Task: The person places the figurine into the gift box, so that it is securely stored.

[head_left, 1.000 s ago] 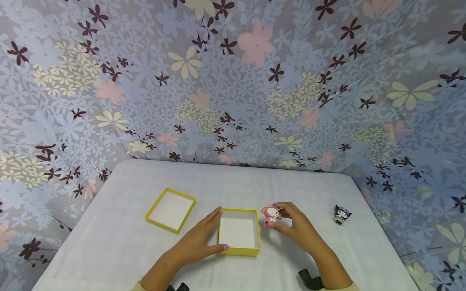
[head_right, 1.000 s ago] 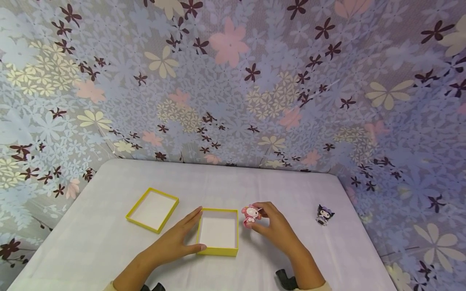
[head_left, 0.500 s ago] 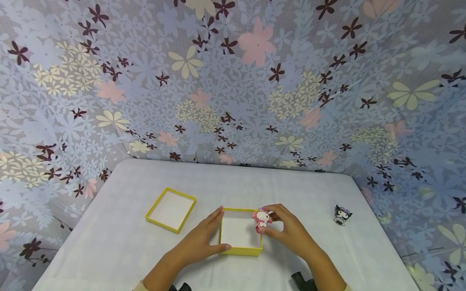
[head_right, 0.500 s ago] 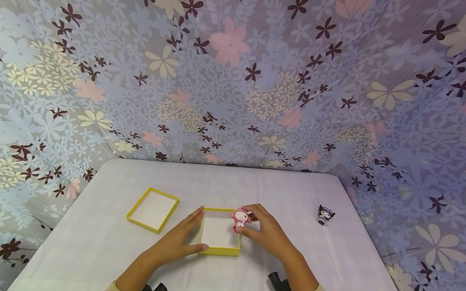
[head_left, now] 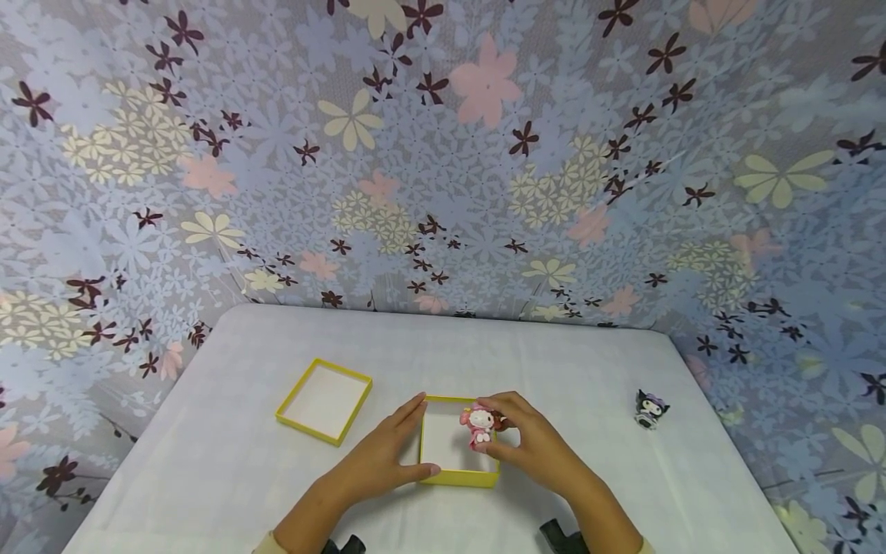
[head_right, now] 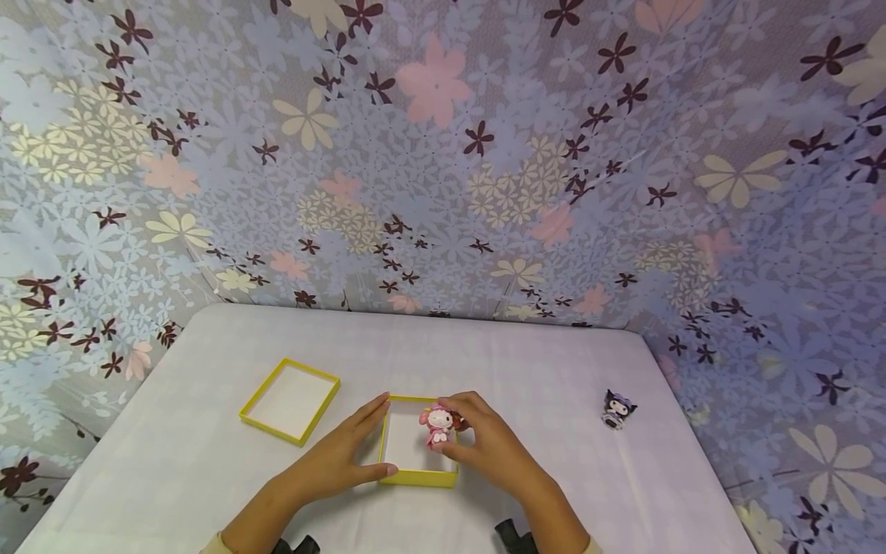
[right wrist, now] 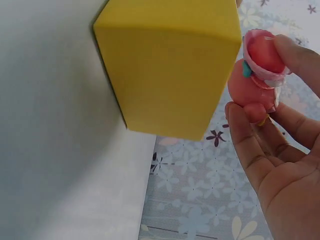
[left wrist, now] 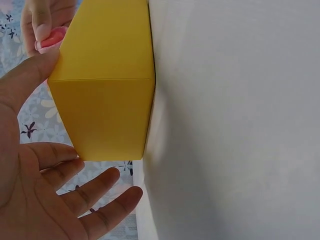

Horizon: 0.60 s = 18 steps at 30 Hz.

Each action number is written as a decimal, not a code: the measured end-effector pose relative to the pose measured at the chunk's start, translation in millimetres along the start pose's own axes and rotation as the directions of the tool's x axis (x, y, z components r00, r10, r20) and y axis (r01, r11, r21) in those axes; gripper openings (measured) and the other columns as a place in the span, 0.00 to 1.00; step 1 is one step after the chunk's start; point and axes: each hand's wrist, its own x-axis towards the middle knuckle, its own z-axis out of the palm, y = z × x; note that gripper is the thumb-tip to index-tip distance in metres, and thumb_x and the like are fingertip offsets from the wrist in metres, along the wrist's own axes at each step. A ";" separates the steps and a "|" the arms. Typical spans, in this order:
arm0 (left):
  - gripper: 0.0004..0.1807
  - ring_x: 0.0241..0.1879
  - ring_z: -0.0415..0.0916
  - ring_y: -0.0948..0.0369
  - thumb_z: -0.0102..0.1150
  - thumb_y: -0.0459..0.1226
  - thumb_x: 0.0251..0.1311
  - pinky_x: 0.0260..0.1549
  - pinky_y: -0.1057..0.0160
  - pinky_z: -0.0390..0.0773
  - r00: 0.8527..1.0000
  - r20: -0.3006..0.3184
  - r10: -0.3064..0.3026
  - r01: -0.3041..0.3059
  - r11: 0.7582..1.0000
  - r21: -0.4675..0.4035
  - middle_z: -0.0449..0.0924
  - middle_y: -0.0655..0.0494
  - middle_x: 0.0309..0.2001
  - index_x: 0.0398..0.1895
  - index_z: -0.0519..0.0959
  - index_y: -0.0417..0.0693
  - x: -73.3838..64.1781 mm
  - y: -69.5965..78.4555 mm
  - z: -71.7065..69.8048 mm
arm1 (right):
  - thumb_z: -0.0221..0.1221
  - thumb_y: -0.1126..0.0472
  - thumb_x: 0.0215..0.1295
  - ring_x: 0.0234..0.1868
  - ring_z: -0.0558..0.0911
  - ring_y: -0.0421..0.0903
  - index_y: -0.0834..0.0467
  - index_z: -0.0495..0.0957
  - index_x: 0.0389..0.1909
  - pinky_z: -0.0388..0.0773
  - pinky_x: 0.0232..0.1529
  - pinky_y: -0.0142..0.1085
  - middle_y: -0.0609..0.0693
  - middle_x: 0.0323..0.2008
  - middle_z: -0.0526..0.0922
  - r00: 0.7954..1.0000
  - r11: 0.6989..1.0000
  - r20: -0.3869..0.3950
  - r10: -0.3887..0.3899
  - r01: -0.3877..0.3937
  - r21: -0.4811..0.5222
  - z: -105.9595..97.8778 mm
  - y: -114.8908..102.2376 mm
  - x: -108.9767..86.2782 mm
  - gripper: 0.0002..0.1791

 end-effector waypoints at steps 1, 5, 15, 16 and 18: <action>0.58 0.80 0.52 0.51 0.58 0.71 0.56 0.74 0.44 0.63 1.000 0.002 0.000 0.000 1.000 0.001 0.41 0.67 0.83 0.82 0.50 0.52 0.3 0.0 0.0 | 0.71 0.50 0.60 0.49 0.79 0.36 0.49 0.71 0.70 0.83 0.54 0.34 0.40 0.59 0.74 1.000 1.000 0.011 0.008 -0.008 0.003 1.0 -1.1 0.6 0.36; 0.58 0.80 0.51 0.53 0.60 0.69 0.57 0.75 0.45 0.63 1.000 0.006 -0.011 0.011 1.000 -0.003 0.40 0.69 0.83 0.82 0.49 0.54 0.9 0.4 1.1 | 0.72 0.55 0.59 0.50 0.78 0.37 0.50 0.70 0.70 0.82 0.57 0.34 0.40 0.58 0.73 0.998 0.999 0.047 0.028 -0.029 0.017 5.0 -4.2 3.7 0.37; 0.57 0.80 0.51 0.52 0.60 0.69 0.57 0.75 0.45 0.62 1.000 -0.001 -0.005 0.005 1.000 -0.003 0.38 0.71 0.83 0.83 0.48 0.56 1.1 -1.0 2.9 | 0.73 0.51 0.57 0.54 0.82 0.41 0.51 0.72 0.67 0.82 0.58 0.33 0.40 0.56 0.74 0.995 0.998 0.094 0.043 -0.047 0.042 18.0 -0.5 12.4 0.37; 0.57 0.80 0.51 0.52 0.60 0.69 0.57 0.75 0.45 0.62 1.000 -0.002 -0.003 0.003 1.000 -0.001 0.38 0.71 0.83 0.83 0.48 0.55 1.1 -1.1 3.1 | 0.73 0.51 0.57 0.54 0.82 0.41 0.52 0.73 0.67 0.82 0.59 0.34 0.41 0.56 0.74 0.994 0.998 0.100 0.038 -0.042 0.039 19.7 -0.5 13.1 0.37; 0.57 0.80 0.51 0.52 0.60 0.69 0.57 0.75 0.45 0.62 1.000 -0.001 0.000 0.000 1.000 -0.001 0.38 0.70 0.83 0.82 0.49 0.54 0.8 -1.3 3.4 | 0.73 0.50 0.58 0.54 0.82 0.42 0.55 0.73 0.66 0.82 0.59 0.35 0.42 0.56 0.74 0.993 0.999 0.112 0.036 -0.040 0.031 22.7 -1.7 14.2 0.36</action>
